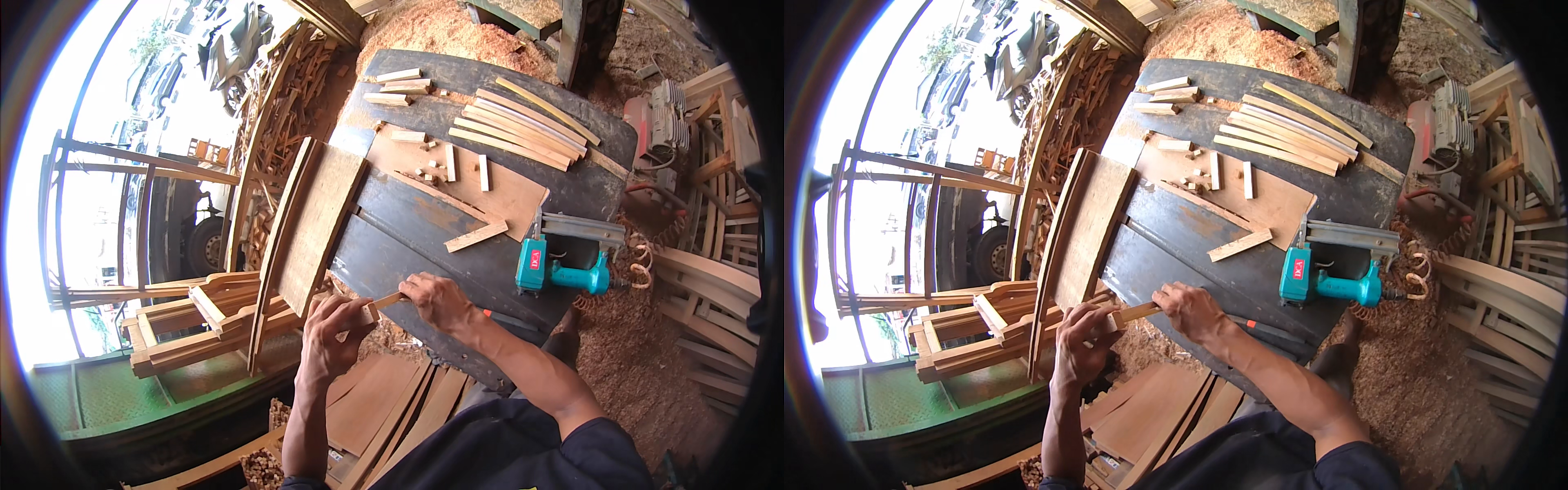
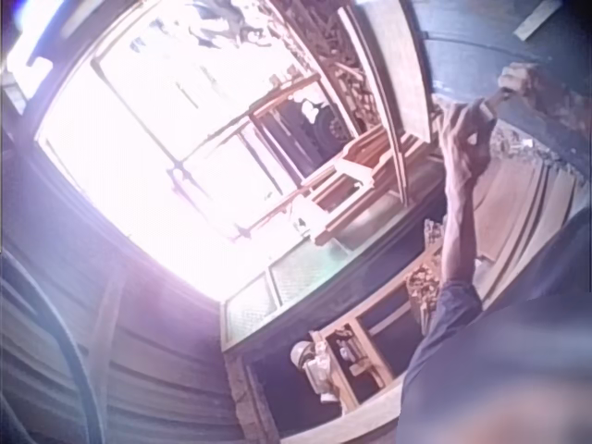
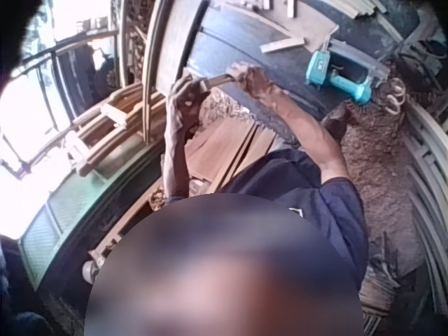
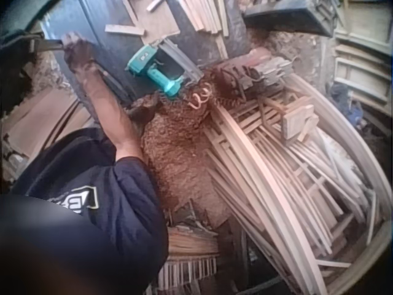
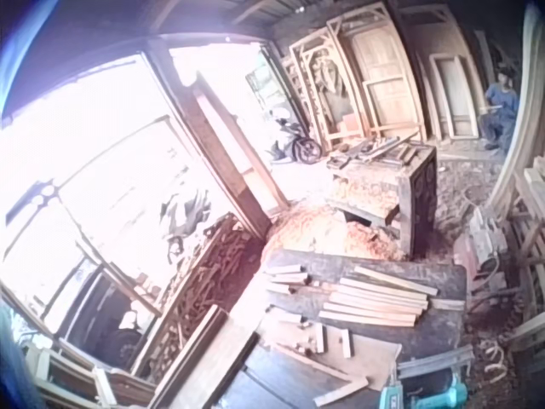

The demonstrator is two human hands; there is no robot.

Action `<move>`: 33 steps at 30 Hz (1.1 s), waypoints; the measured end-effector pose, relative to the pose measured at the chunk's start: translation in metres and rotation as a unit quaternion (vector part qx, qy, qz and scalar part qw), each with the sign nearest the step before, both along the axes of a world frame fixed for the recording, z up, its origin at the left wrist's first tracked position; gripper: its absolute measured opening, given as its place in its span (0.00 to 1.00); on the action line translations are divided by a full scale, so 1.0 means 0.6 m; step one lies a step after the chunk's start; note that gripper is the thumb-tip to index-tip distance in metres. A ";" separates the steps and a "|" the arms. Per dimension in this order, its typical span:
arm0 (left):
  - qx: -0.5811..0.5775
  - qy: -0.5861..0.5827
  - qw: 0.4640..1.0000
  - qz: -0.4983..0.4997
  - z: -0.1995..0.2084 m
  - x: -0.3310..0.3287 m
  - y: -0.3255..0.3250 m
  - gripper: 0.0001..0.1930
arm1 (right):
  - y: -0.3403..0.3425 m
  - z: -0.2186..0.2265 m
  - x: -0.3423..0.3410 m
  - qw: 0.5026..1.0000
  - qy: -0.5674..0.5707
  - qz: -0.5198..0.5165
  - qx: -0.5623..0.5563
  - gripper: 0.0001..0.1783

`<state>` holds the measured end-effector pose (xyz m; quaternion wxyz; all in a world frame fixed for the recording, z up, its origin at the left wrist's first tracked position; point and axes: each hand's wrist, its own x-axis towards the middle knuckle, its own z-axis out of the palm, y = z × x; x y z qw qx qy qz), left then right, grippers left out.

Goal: The person assembles small wooden frames by aligning thin wooden strips and securing them with a pneumatic nail gun. They repeatedly position the pieces, fire nails to join them, and inspect the resulting frame before adding more pieces.

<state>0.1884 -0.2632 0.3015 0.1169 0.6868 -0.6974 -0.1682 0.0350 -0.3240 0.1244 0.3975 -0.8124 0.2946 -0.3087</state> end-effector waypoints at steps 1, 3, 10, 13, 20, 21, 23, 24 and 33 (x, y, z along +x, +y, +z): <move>0.002 -0.001 1.000 -0.002 0.001 0.001 0.001 0.20 | 0.001 -0.002 0.001 1.000 -0.004 -0.002 -0.001 0.15; 0.003 -0.001 1.000 -0.005 0.000 0.002 0.002 0.20 | 0.003 -0.006 0.002 1.000 -0.022 -0.012 -0.003 0.14; 0.019 0.018 0.999 0.025 -0.009 0.004 0.006 0.22 | 0.009 -0.014 0.001 0.999 -0.029 -0.030 -0.008 0.09; 0.015 0.019 0.999 0.024 -0.011 0.003 0.005 0.22 | 0.011 -0.017 0.002 1.000 -0.018 -0.022 0.003 0.09; -0.002 0.015 1.000 0.001 -0.010 0.003 0.010 0.22 | 0.022 0.003 -0.049 0.995 -0.016 -0.093 0.014 0.13; -0.004 0.025 1.000 0.001 -0.009 0.003 0.009 0.22 | 0.021 0.011 -0.069 0.994 -0.023 -0.106 0.002 0.15; 0.005 0.039 0.999 0.001 -0.006 0.006 0.009 0.22 | 0.019 0.031 -0.123 0.991 0.009 -0.129 0.014 0.17; 0.004 0.040 0.999 -0.004 -0.004 0.007 0.007 0.21 | 0.018 0.043 -0.141 0.989 0.022 -0.144 0.010 0.18; 0.012 0.061 0.998 -0.006 0.009 0.008 0.004 0.19 | 0.008 0.148 -0.062 0.996 -0.084 -0.034 -0.021 0.17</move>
